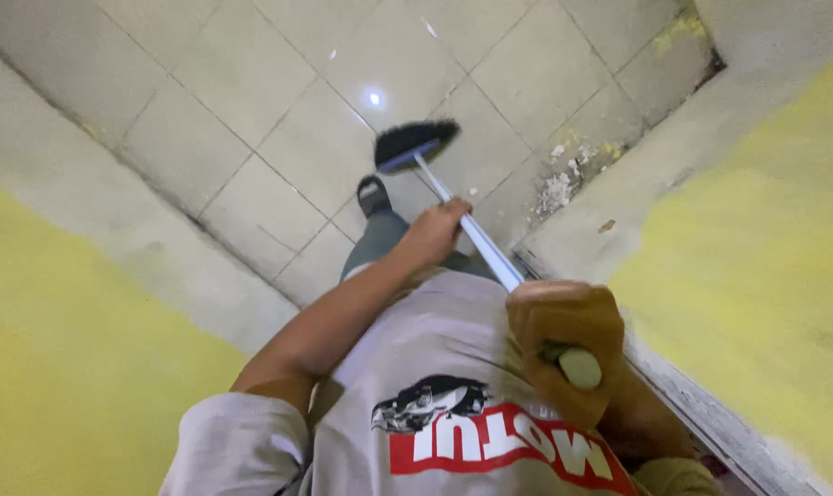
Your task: The person sweeps debris from a tiled floor into a pile using a broom.
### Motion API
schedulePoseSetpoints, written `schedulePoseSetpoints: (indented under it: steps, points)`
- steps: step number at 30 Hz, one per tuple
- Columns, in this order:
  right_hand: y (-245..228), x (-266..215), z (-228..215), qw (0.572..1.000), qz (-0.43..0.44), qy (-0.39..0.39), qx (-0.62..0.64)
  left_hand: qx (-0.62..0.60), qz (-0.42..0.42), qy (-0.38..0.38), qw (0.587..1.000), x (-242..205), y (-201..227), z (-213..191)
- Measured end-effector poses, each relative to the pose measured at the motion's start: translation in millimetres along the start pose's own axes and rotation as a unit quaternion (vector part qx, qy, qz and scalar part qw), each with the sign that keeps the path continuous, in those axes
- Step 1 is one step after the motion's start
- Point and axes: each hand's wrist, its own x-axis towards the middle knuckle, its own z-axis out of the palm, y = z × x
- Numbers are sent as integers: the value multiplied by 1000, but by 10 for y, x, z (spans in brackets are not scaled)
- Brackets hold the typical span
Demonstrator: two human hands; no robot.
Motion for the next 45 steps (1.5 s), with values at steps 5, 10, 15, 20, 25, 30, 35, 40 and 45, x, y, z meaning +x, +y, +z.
schedulePoseSetpoints:
  steps: [5,10,15,20,25,30,35,40,45]
  points:
    - [-113,-58,28,996,-54,75,-2,15,-4,-10,1000,-45,178,-42]
    - [-314,26,97,976,-93,192,-43,38,-30,-40,998,190,306,-280]
    - [-45,181,-32,976,-145,140,-84,59,51,51,996,754,-56,-361]
    - [886,581,2,952,-219,192,-95,-2,78,122,989,1529,-736,-336]
    - [1426,965,-43,957,-181,222,-42,-51,-51,73,995,1860,-1066,-232]
    - [883,657,-184,966,-43,248,-63,-4,-6,22,1000,1642,-914,-72]
    - [244,483,-22,971,24,238,-26,-12,28,-40,999,1004,-505,-22]
    - [30,479,102,983,24,183,-13,-17,2,-87,996,658,-305,-226]
    - [-16,550,324,988,50,144,-36,-6,-35,-106,994,489,-331,-416]
